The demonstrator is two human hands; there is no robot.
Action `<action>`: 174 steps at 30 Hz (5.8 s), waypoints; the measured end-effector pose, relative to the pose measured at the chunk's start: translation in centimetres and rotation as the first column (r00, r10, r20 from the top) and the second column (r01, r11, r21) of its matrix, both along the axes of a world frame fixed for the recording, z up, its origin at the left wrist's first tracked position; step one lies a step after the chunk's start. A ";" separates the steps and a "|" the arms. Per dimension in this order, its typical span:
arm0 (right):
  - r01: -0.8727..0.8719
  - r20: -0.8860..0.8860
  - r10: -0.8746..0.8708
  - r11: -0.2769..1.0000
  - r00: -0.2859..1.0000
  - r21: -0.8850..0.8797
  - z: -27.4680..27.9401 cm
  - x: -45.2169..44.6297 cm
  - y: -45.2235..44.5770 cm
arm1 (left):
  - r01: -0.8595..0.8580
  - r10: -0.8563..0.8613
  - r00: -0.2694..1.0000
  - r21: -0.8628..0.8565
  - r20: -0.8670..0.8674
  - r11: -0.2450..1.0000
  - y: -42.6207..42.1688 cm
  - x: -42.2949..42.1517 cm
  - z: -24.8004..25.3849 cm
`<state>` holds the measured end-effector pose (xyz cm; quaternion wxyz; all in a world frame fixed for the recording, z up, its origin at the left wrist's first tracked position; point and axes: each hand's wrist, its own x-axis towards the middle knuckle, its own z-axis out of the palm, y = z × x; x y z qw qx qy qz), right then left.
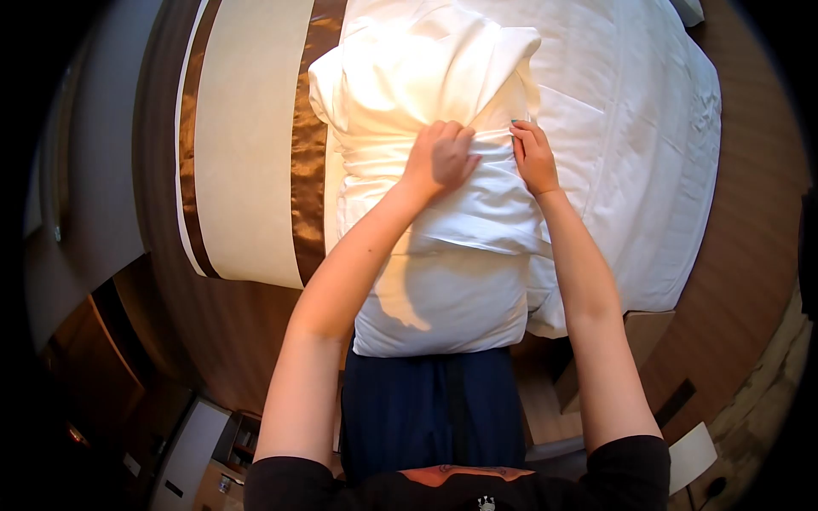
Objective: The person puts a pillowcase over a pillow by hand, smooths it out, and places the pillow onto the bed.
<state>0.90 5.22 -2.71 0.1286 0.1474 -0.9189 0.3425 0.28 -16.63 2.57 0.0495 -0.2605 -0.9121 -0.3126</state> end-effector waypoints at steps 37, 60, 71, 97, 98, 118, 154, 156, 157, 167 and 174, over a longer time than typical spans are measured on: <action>0.190 0.363 -0.130 0.973 0.922 -0.134 -2.7 6.2 3.5 | 0.261 -0.105 0.555 -0.053 0.826 0.964 7.3 -1.6 -0.8; 0.243 0.369 -0.226 0.970 0.902 0.000 -1.4 5.6 3.6 | -0.219 0.203 0.956 -0.055 -0.212 0.974 -5.5 -0.8 -2.1; 0.088 0.024 -0.085 0.987 0.996 -0.131 4.5 2.5 -6.6 | -0.342 0.341 0.938 0.005 0.060 0.940 -11.6 -2.5 -5.3; -0.132 0.057 0.126 0.985 0.990 0.115 5.4 -0.8 -8.0 | -0.181 0.137 0.954 0.148 0.267 0.972 -10.9 1.0 -2.0; -0.151 0.057 0.145 0.982 0.988 0.116 5.8 -0.3 -8.2 | -0.186 0.147 0.954 0.134 0.259 0.973 -10.7 1.3 -1.8; -0.277 0.473 0.047 0.859 0.880 0.431 8.0 14.7 -17.7 | -0.939 -0.350 0.024 0.141 0.936 0.314 -14.1 16.4 -10.0; 0.664 0.857 -0.256 0.737 0.447 -0.126 4.4 24.2 4.2 | 0.188 -0.241 0.900 0.176 0.364 0.966 5.2 25.5 6.4; 0.533 0.688 -0.435 0.842 0.581 0.082 7.0 24.1 2.7 | 0.138 -0.208 0.908 0.208 0.363 0.968 4.5 24.8 7.3; 0.470 0.578 -0.490 0.860 0.652 0.199 9.1 23.4 1.5 | 0.109 -0.154 0.935 0.155 0.320 0.982 4.1 24.4 7.6; 0.304 0.038 -0.352 0.853 0.935 0.424 9.4 16.0 -3.4 | -0.339 0.371 0.920 -0.217 0.129 0.916 -0.2 17.2 5.3; 0.143 0.219 -0.205 0.953 0.954 0.268 7.2 13.3 -4.0 | -0.294 0.308 0.951 -0.259 0.013 0.920 0.2 12.7 3.8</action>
